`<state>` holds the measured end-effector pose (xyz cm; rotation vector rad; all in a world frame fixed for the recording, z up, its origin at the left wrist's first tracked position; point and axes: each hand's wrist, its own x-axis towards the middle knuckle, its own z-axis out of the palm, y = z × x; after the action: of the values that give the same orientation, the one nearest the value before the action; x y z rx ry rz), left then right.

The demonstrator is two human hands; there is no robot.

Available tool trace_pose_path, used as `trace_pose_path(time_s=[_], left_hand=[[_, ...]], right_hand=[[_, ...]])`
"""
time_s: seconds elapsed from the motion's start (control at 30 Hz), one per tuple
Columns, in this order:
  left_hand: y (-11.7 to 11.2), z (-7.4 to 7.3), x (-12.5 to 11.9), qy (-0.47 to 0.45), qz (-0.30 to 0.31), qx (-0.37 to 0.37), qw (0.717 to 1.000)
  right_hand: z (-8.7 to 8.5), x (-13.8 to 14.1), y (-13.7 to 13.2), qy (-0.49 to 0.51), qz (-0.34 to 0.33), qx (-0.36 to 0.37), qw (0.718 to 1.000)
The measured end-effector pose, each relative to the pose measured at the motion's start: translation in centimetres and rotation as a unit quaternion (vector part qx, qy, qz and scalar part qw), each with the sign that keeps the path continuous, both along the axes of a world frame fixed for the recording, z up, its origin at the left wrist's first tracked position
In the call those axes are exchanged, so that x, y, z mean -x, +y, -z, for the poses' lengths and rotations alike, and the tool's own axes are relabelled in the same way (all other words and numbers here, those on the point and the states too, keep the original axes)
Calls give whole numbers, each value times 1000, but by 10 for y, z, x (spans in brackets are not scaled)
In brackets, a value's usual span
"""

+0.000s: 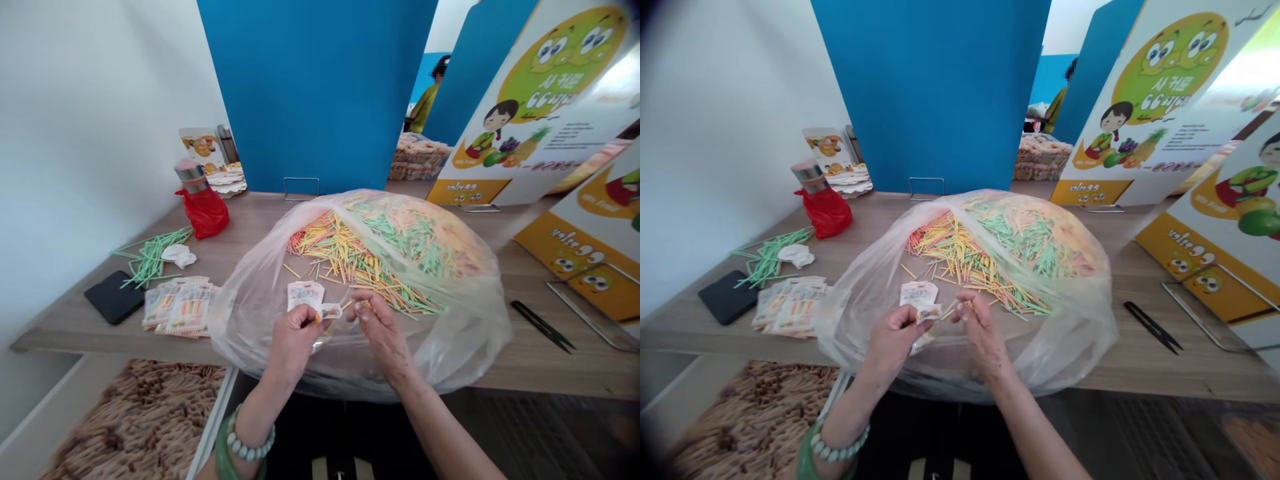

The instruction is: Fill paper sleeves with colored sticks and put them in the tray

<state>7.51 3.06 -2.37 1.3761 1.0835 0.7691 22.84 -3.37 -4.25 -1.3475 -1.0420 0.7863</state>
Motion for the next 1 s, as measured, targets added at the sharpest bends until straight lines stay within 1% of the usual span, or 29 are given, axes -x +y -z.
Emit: trace_pose_path(time_s=[0.07, 0.1, 0.13, 0.17, 0.2, 0.27, 0.33, 0.37, 0.4, 0.43, 0.47, 0.53, 0.6, 0.67, 0.77, 0.93, 1.0], left_hand=[[1, 1, 3, -13, 2, -2, 1000], [1, 1, 4, -19, 11, -4, 1000], [1, 1, 5, -22, 23, -7, 999], [1, 0, 6, -24, 35, -12, 999], [1, -1, 6, -23, 46, -17, 999], [1, -3, 6, -19, 65, -13, 998], [-1, -7, 3, -32, 81, 19, 996], [-2, -9, 2, -47, 87, 44, 994], [-3, -11, 0, -66, 94, 72, 991], [-5, -14, -1, -85, 103, 100, 986], [-7, -17, -2, -104, 109, 125, 981], [-11, -21, -3, -138, 117, 164, 970], [-14, -25, -3, -164, 112, 191, 961], [-16, -26, -1, -183, 100, 217, 954], [-17, -26, 1, -204, 95, 243, 943], [-16, -25, 0, -227, 102, 219, 943], [-15, -26, -1, -216, 115, 187, 951]], right_hand=[[10, -10, -2, -114, -7, 20, 993], [12, -14, -3, -154, -14, 32, 987], [10, -17, -3, -171, -13, 36, 985], [5, -20, -3, -162, -3, 30, 986], [-3, -21, -2, -130, 14, 12, 991], [-31, -19, 1, -28, 55, -54, 997], [-61, -11, 6, 59, 67, -132, 987], [-74, -5, 9, 85, 62, -157, 982], [-83, 1, 13, 96, 57, -172, 979], [-89, 8, 15, 98, 53, -181, 977], [-91, 15, 18, 94, 49, -184, 977], [-87, 26, 20, 77, 46, -185, 979], [-77, 33, 19, 58, 46, -182, 980], [-69, 35, 15, 40, 45, -175, 983], [-66, 32, 8, 9, 36, -154, 987], [-62, 27, 5, -24, -8, -102, 994], [-59, 25, 8, -25, -38, -86, 995]])
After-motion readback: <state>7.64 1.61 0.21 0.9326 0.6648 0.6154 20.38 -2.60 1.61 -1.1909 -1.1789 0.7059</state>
